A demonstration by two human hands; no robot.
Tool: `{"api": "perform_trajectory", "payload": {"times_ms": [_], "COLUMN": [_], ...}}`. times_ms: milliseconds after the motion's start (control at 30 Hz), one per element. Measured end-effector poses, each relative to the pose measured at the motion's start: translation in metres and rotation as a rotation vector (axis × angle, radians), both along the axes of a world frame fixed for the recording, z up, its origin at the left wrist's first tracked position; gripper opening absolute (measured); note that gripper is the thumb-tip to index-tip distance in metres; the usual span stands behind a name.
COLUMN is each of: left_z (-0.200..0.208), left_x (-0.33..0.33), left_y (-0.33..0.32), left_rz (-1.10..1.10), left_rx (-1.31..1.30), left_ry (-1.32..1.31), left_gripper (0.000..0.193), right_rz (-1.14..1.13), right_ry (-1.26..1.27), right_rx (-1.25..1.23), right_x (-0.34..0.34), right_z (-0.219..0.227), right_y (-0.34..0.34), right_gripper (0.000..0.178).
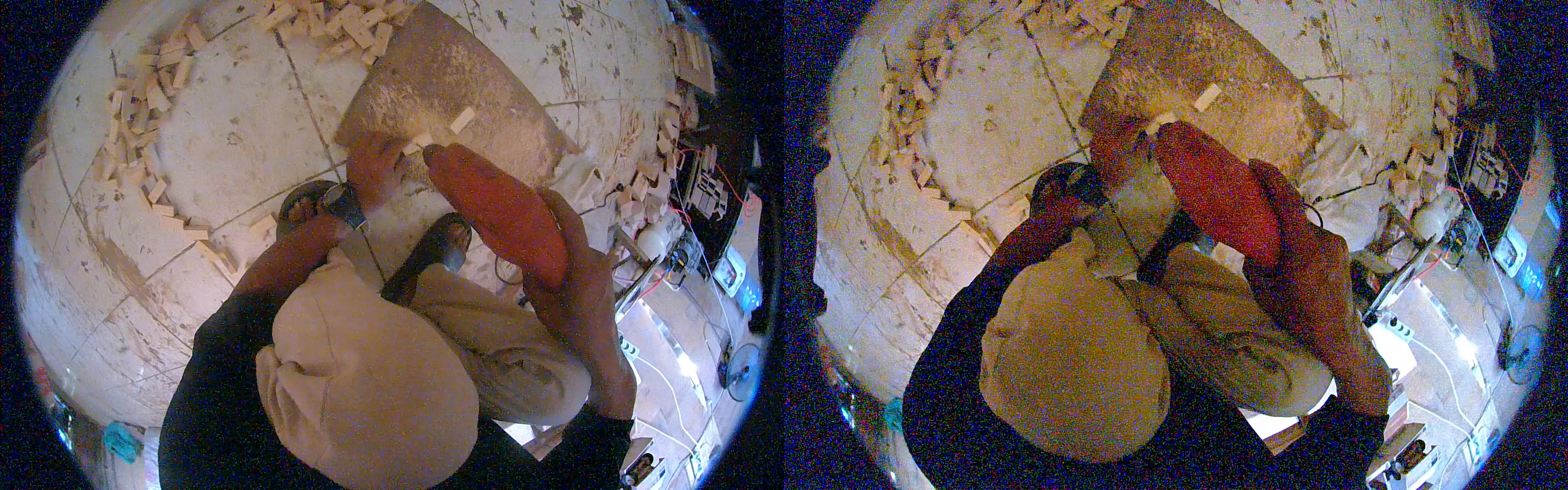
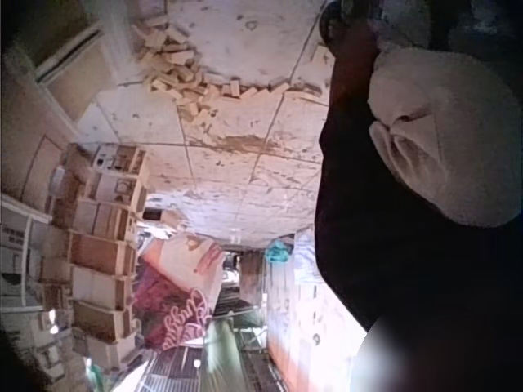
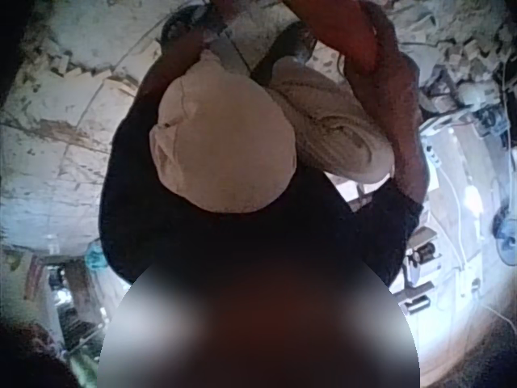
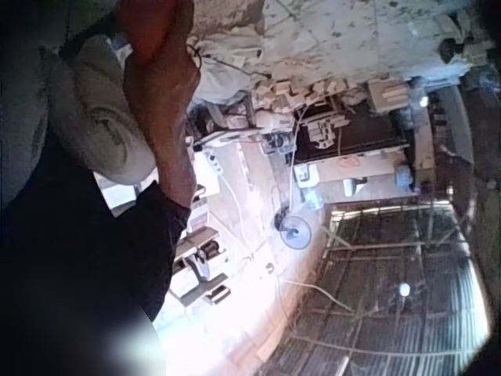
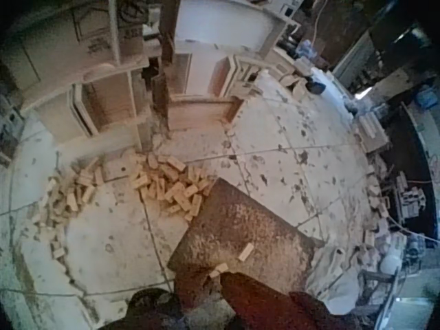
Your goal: The person sits on the floor and uses a red corded drill to make holes in small wooden blocks placed on a wooden board. The person repeatedly picks up blocks, drills them, and sets them aside, accumulating a pile of drilled pieces.
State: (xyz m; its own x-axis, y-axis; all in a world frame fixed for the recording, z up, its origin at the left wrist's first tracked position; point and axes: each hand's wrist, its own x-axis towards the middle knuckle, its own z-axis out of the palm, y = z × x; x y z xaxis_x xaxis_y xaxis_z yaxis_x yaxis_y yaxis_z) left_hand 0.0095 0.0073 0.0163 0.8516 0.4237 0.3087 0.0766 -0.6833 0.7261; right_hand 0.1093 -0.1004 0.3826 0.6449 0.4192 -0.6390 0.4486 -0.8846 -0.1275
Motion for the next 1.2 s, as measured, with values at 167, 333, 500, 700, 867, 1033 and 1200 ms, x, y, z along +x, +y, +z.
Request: {"api": "perform_trajectory", "payload": {"times_ms": [167, 333, 500, 700, 867, 1033, 1200], "left_z": [-0.005, -0.013, -0.017, -0.028, -0.032, -0.019, 0.008], "left_x": [0.003, 0.005, 0.005, 0.011, 0.007, 0.008, 0.010], "left_y": [0.001, -0.001, -0.003, -0.006, -0.012, -0.012, -0.013], "left_rz": [-0.044, -0.016, -0.027, -0.146, -0.103, -0.115, -0.012], "left_rx": [-0.095, -0.060, -0.078, -0.063, 0.017, -0.041, -0.101], "left_ry": [0.043, -0.016, 0.001, 0.195, 0.078, 0.122, 0.195], "left_gripper": [0.038, 0.037, 0.036, 0.031, 0.034, 0.034, 0.032], "right_rz": [0.000, -0.017, -0.098, -0.201, -0.293, -0.429, -0.452], "right_ry": [0.020, 0.004, 0.030, 0.000, -0.021, -0.093, -0.101], "right_rx": [-0.082, -0.010, -0.080, 0.025, -0.026, 0.032, 0.038], "right_x": [0.001, 0.001, 0.002, -0.005, -0.011, -0.017, -0.014], "right_z": [-0.004, -0.015, -0.017, -0.014, -0.002, 0.017, 0.011], "right_y": [0.001, -0.002, -0.004, -0.004, -0.008, -0.015, -0.022], "right_gripper": [0.078, 0.079, 0.084, 0.089, 0.086, 0.082, 0.084]}}
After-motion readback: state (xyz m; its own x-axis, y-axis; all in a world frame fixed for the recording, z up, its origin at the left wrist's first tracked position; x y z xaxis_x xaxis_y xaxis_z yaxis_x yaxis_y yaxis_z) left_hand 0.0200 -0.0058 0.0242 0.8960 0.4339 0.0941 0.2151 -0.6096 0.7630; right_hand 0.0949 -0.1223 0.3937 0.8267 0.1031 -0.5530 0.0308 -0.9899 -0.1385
